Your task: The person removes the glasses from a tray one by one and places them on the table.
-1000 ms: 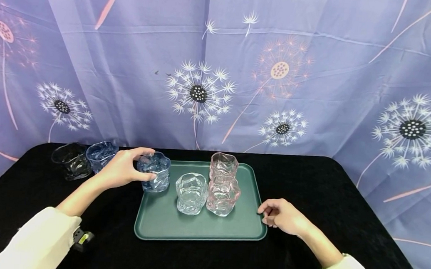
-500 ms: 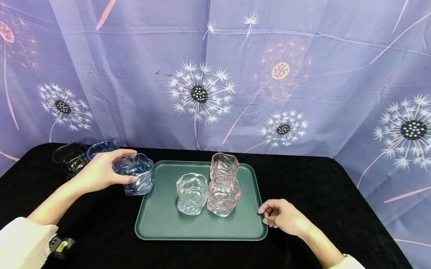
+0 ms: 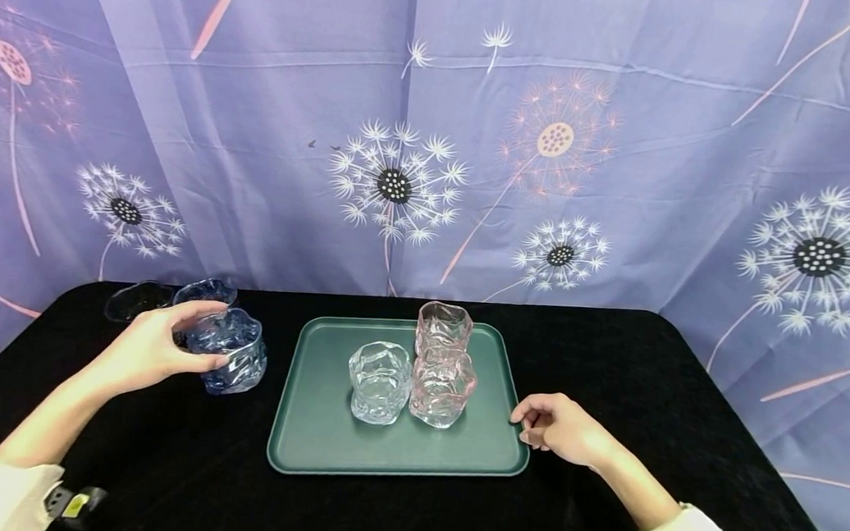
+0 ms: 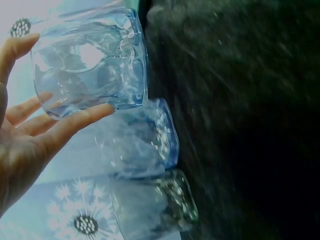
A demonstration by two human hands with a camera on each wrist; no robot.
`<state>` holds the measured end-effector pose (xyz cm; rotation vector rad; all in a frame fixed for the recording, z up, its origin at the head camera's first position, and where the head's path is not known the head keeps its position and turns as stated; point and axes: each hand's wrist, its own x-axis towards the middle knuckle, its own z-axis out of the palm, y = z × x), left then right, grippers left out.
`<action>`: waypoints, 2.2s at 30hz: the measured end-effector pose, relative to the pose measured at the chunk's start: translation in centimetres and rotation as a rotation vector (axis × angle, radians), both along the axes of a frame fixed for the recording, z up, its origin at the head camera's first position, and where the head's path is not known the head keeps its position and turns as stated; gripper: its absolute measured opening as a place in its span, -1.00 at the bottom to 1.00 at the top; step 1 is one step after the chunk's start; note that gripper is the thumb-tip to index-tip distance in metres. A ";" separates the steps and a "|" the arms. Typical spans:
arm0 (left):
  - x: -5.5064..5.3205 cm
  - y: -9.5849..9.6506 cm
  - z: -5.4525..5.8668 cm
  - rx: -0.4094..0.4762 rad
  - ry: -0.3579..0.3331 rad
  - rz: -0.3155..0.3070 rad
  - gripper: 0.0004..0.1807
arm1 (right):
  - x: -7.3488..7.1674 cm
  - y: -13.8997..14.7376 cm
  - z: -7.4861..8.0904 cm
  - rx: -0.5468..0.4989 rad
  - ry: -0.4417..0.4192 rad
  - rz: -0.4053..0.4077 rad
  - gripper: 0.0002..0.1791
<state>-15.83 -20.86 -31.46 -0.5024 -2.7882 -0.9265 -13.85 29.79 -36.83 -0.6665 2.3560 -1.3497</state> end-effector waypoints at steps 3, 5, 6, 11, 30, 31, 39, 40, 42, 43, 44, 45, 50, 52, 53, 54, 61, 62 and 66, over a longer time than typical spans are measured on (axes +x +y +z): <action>0.4 -1.0 0.0 -0.004 0.007 0.009 -0.26 | 0.0 0.0 0.0 0.002 0.000 -0.002 -0.82; 0.6 -1.6 -0.1 -0.007 0.007 0.017 -0.25 | 0.0 0.0 0.0 0.002 0.000 -0.002 -0.82; 0.7 -2.0 -0.1 -0.010 0.006 0.024 -0.25 | 0.0 0.0 0.0 0.001 -0.001 -0.001 -0.82; 1.3 -3.7 -0.4 -0.033 0.004 0.066 -0.25 | 0.0 0.0 -0.1 -0.003 -0.002 0.002 -0.82; 2.9 -9.7 -1.1 -0.082 -0.023 0.195 -0.23 | 0.0 0.1 -0.1 -0.009 0.002 0.008 -0.81; 2.9 -9.9 -1.1 -0.084 -0.031 0.201 -0.23 | 0.0 0.1 -0.1 -0.010 0.001 0.009 -0.81; 2.9 -11.7 -1.7 -0.083 -0.064 0.229 -0.22 | 0.0 0.0 0.0 -0.007 -0.006 0.002 -0.81; 2.9 -11.9 -1.8 -0.084 -0.063 0.235 -0.22 | 0.0 0.0 0.0 -0.006 -0.006 0.000 -0.81; 2.8 -12.2 -1.9 -0.087 -0.061 0.248 -0.21 | 0.0 0.0 0.0 -0.007 -0.004 -0.001 -0.81; 2.8 -12.3 -2.0 -0.079 -0.064 0.248 -0.21 | 0.0 -0.1 0.0 -0.006 -0.004 -0.001 -0.81; 2.8 -12.3 -2.1 -0.073 -0.068 0.247 -0.21 | 0.0 -0.1 0.0 -0.005 -0.004 -0.001 -0.81; 2.8 -12.4 -2.2 -0.071 -0.068 0.249 -0.21 | 0.0 -0.1 0.0 -0.003 -0.002 -0.002 -0.81; 2.7 -12.7 -2.4 -0.060 -0.074 0.254 -0.21 | 0.0 0.0 0.1 0.013 -0.008 -0.006 -0.81; 2.6 -12.7 -2.4 -0.049 -0.082 0.249 -0.21 | 0.0 0.0 0.1 0.016 -0.010 -0.007 -0.81; 2.5 -12.7 -2.4 -0.050 -0.083 0.251 -0.21 | 0.0 0.0 0.1 0.016 -0.012 -0.007 -0.81; 2.5 -12.7 -2.5 -0.050 -0.084 0.255 -0.21 | 0.0 0.0 0.1 0.016 -0.011 -0.007 -0.81; 2.4 -12.9 -2.6 -0.024 -0.098 0.246 -0.24 | 0.0 -0.1 0.1 0.004 -0.016 -0.008 -0.81; 2.4 -13.0 -2.6 -0.023 -0.098 0.246 -0.25 | 0.0 -0.1 0.1 0.003 -0.016 -0.008 -0.81; 2.3 -13.0 -2.7 -0.019 -0.114 0.227 -0.25 | 0.0 0.0 0.1 0.007 -0.017 -0.016 -0.81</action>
